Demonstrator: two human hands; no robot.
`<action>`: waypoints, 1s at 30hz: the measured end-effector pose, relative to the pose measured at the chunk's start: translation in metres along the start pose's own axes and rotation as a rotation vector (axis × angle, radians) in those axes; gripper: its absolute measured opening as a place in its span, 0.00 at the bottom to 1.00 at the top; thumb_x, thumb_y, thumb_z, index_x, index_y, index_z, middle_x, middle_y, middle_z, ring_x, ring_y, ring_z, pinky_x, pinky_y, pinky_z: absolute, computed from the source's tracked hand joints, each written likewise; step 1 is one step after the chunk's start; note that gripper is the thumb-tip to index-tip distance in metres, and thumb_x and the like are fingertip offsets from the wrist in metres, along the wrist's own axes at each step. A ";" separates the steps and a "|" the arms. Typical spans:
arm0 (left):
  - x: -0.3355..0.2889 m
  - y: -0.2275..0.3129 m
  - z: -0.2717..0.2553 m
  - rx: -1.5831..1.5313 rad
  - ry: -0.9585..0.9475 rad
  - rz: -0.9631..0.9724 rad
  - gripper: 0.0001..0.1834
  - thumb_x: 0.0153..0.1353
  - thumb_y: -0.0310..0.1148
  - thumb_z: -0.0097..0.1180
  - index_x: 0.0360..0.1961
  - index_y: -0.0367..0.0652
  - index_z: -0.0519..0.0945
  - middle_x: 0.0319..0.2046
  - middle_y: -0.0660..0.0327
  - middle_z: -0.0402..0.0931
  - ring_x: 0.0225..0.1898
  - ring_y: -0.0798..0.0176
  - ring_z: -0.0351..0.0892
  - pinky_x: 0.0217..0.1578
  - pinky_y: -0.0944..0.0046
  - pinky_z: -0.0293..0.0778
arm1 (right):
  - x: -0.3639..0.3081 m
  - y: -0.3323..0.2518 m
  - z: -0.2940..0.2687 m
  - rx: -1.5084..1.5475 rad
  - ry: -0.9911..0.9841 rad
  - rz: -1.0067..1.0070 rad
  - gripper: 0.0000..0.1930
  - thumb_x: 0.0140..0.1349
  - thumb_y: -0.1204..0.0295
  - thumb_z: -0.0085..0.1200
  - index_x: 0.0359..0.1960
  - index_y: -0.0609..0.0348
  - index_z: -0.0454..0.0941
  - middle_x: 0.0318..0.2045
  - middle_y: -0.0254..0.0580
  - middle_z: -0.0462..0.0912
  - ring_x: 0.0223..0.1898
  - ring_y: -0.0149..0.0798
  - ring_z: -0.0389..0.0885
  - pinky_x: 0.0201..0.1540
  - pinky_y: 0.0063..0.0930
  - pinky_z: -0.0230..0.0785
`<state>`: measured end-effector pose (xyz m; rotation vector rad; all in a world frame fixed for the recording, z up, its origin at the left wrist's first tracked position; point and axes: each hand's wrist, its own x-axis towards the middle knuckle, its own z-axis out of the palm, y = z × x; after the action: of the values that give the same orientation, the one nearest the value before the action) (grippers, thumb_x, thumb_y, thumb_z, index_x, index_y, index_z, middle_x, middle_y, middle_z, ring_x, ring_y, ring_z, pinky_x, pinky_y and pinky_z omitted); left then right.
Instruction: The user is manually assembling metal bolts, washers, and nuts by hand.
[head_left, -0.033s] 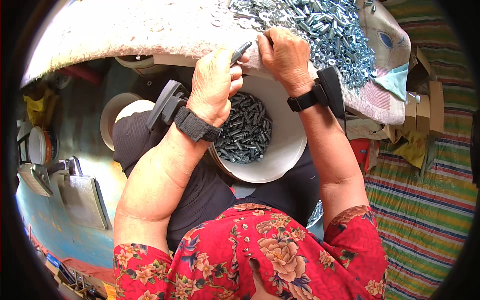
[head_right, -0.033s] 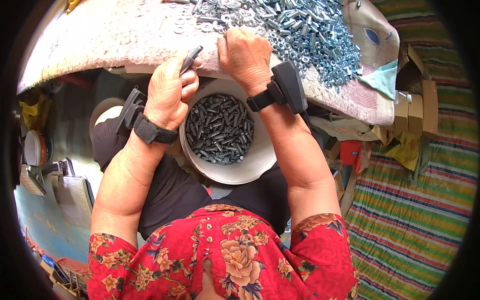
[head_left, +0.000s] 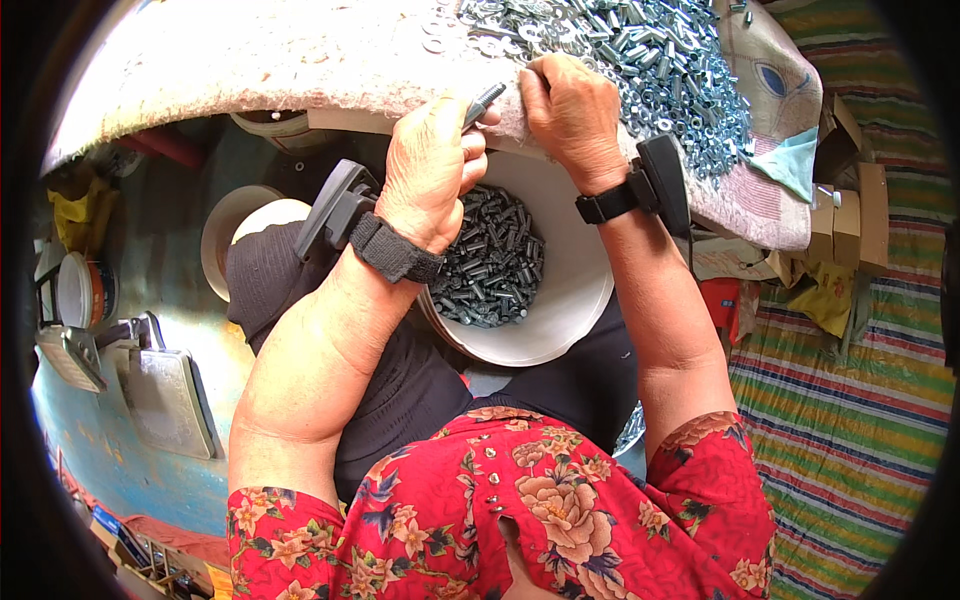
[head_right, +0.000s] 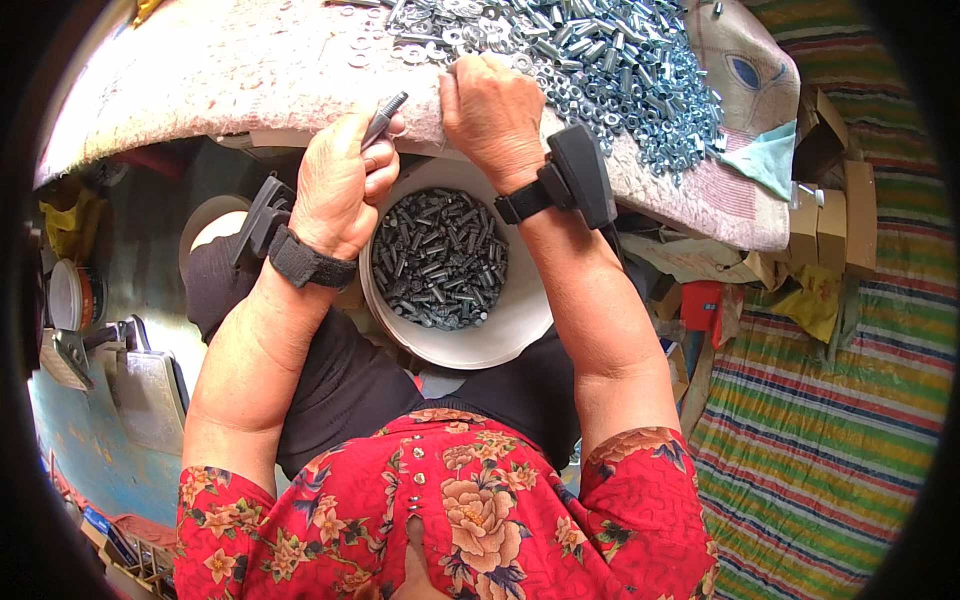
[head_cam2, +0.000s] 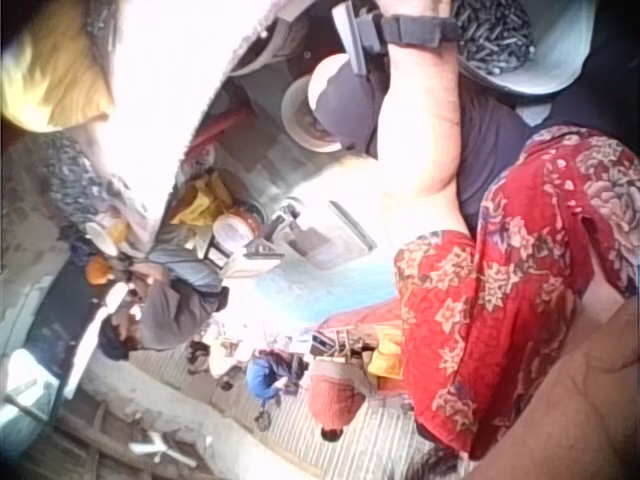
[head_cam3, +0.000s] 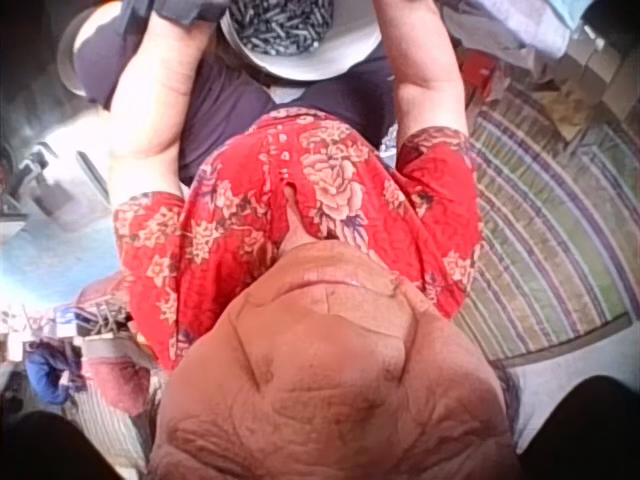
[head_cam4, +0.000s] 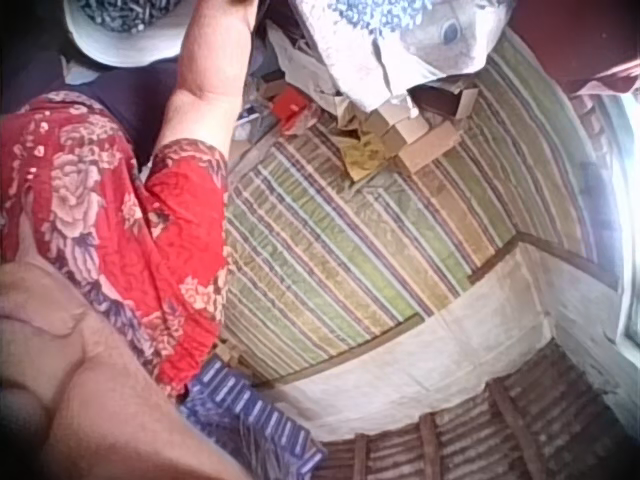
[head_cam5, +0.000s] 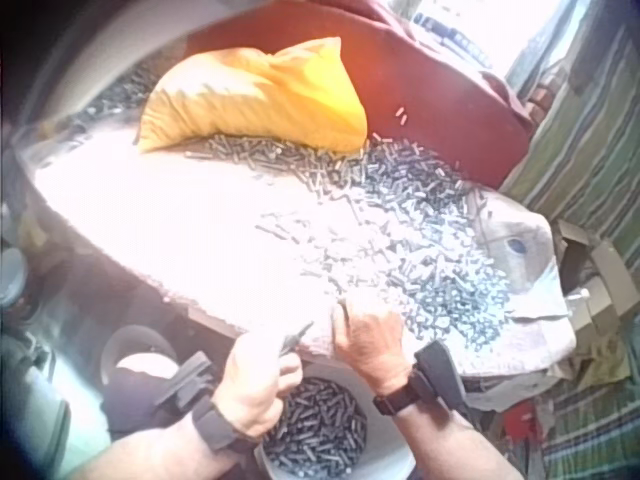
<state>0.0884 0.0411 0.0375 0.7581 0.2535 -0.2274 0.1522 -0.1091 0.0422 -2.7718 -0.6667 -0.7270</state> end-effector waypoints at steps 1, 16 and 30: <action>0.001 -0.002 0.000 -0.010 -0.001 0.000 0.16 0.62 0.38 0.43 0.25 0.35 0.74 0.14 0.72 0.58 0.13 0.81 0.52 0.12 0.78 0.49 | -0.001 0.001 0.000 0.079 0.033 0.027 0.05 0.53 0.70 0.53 0.24 0.58 0.76 0.22 0.44 0.78 0.25 0.46 0.77 0.29 0.34 0.69; 0.001 -0.010 0.028 0.111 -0.065 -0.046 0.10 0.60 0.40 0.49 0.28 0.47 0.73 0.19 0.72 0.66 0.15 0.82 0.54 0.12 0.80 0.47 | -0.029 -0.016 -0.048 1.476 -0.111 0.560 0.12 0.60 0.76 0.48 0.43 0.69 0.75 0.20 0.37 0.75 0.19 0.24 0.68 0.21 0.13 0.57; 0.011 -0.032 0.031 -0.003 -0.472 -0.200 0.09 0.59 0.38 0.48 0.28 0.46 0.74 0.19 0.72 0.64 0.16 0.81 0.57 0.14 0.79 0.50 | -0.068 -0.022 -0.069 1.213 0.122 0.466 0.08 0.56 0.80 0.53 0.37 0.66 0.75 0.27 0.36 0.79 0.29 0.25 0.77 0.31 0.17 0.71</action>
<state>0.0938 -0.0046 0.0348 0.6553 -0.1198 -0.5855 0.0602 -0.1359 0.0689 -1.6278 -0.2455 -0.2239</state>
